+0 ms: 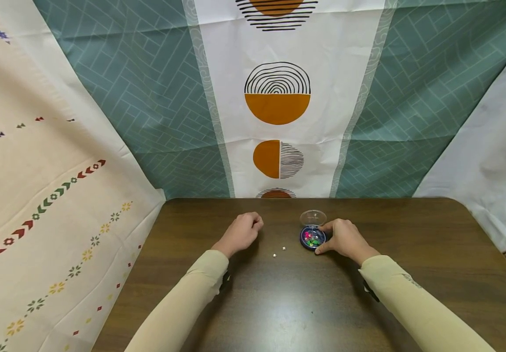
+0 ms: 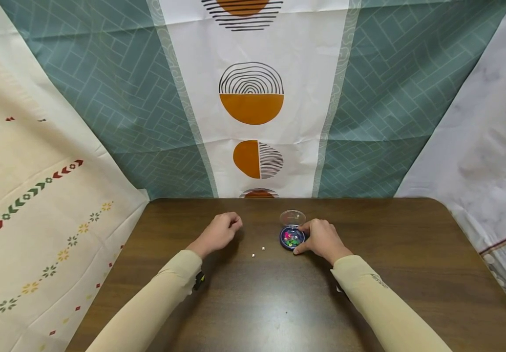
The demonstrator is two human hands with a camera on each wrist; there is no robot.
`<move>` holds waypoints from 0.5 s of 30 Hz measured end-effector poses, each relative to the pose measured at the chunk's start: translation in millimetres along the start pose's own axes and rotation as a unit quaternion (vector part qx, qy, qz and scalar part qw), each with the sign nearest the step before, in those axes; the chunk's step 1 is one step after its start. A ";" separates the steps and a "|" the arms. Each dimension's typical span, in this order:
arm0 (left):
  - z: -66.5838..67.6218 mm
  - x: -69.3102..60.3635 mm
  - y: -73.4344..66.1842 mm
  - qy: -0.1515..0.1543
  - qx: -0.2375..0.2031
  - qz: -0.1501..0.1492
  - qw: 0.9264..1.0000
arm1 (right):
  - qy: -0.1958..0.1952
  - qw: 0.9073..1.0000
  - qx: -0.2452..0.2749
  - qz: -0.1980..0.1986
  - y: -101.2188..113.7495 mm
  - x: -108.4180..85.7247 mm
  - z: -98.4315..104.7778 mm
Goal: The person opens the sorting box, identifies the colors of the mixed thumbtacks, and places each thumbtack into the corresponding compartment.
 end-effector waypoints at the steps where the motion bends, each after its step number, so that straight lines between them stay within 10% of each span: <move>1: 0.5 1.0 -1.9 -0.008 -0.011 -0.002 1.000 | -0.001 1.000 -0.002 0.000 -0.2 0.2 -0.1; 15: -8.4 25.0 -32.8 -0.033 -0.121 -0.022 0.992 | -0.009 1.000 -0.006 0.000 0.4 -0.4 0.8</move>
Point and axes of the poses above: each hand's wrist, its own x-axis towards the middle knuckle, its own z-axis out of the back of the hand, y = z × x, the point moved 1 cm from there along x, towards the middle knuckle, and after that the axes turned 12 degrees about y, right-handed, at the moved point
